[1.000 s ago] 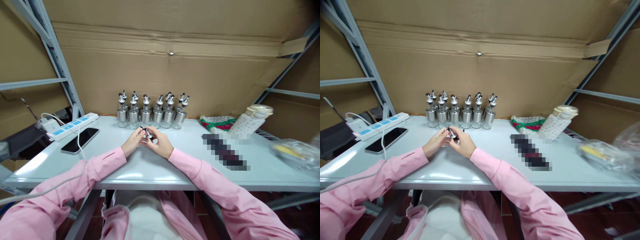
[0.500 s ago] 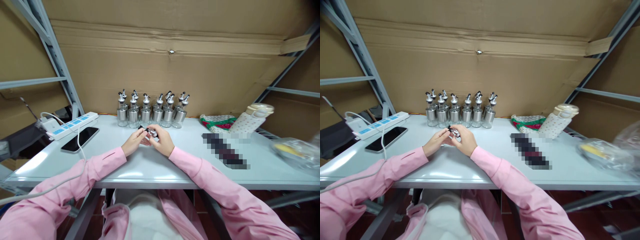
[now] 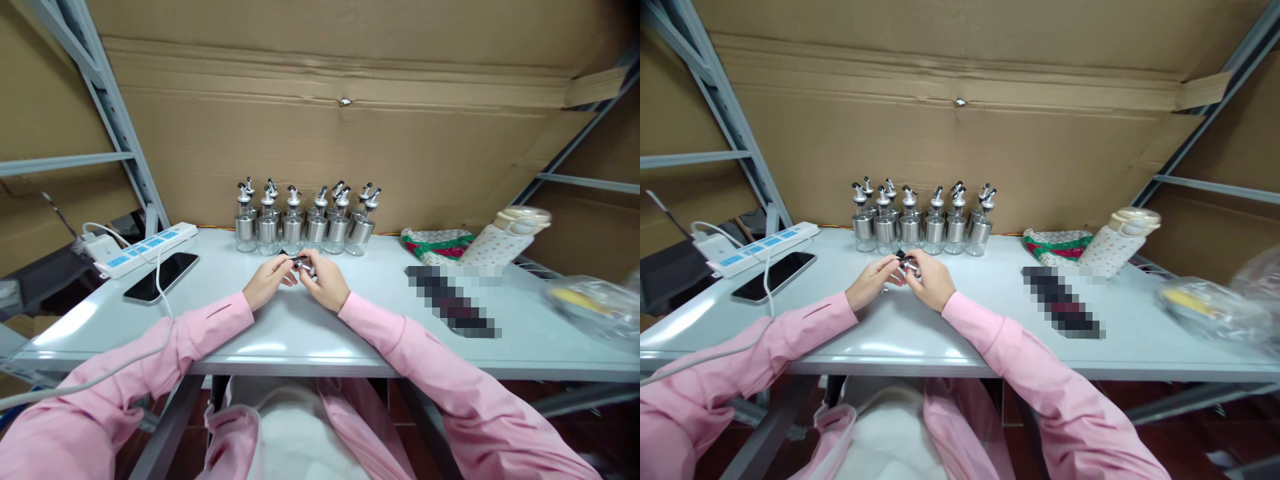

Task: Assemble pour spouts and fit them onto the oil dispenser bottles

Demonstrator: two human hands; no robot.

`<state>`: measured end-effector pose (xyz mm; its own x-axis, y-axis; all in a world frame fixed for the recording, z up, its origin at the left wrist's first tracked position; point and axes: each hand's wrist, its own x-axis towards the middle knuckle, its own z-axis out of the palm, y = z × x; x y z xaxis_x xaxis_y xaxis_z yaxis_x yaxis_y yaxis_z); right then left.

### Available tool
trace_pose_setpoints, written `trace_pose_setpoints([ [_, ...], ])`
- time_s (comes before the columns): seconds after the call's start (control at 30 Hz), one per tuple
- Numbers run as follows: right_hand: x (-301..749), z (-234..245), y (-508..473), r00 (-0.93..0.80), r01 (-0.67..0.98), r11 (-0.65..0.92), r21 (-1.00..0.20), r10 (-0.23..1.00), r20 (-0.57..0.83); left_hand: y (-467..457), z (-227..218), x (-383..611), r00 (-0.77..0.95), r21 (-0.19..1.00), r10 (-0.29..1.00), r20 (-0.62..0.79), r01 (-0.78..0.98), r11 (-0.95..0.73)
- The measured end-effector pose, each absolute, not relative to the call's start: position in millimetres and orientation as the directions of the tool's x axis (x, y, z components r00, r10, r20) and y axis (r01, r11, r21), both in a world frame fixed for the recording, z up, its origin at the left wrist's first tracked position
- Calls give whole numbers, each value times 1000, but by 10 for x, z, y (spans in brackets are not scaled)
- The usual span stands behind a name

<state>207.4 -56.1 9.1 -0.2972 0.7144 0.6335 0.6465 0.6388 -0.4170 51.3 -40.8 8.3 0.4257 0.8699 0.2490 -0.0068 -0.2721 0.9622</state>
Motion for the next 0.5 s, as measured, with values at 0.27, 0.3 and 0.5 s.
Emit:
trace_pose_setpoints([
  [0.27, 2086, 80, -554, -317, 670, 634, -386, 714, 624, -394, 145, 437, 397, 798, 818, 417, 270, -538],
  [0.3, 2089, 81, -553, -326, 669, 637, -383, 715, 619, -393, 149, 430, 384, 788, 817, 431, 282, -548],
  [0.5, 2116, 77, -541, -376, 660, 655, -369, 713, 592, -407, 177, 413, 296, 762, 813, 501, 294, -577],
])
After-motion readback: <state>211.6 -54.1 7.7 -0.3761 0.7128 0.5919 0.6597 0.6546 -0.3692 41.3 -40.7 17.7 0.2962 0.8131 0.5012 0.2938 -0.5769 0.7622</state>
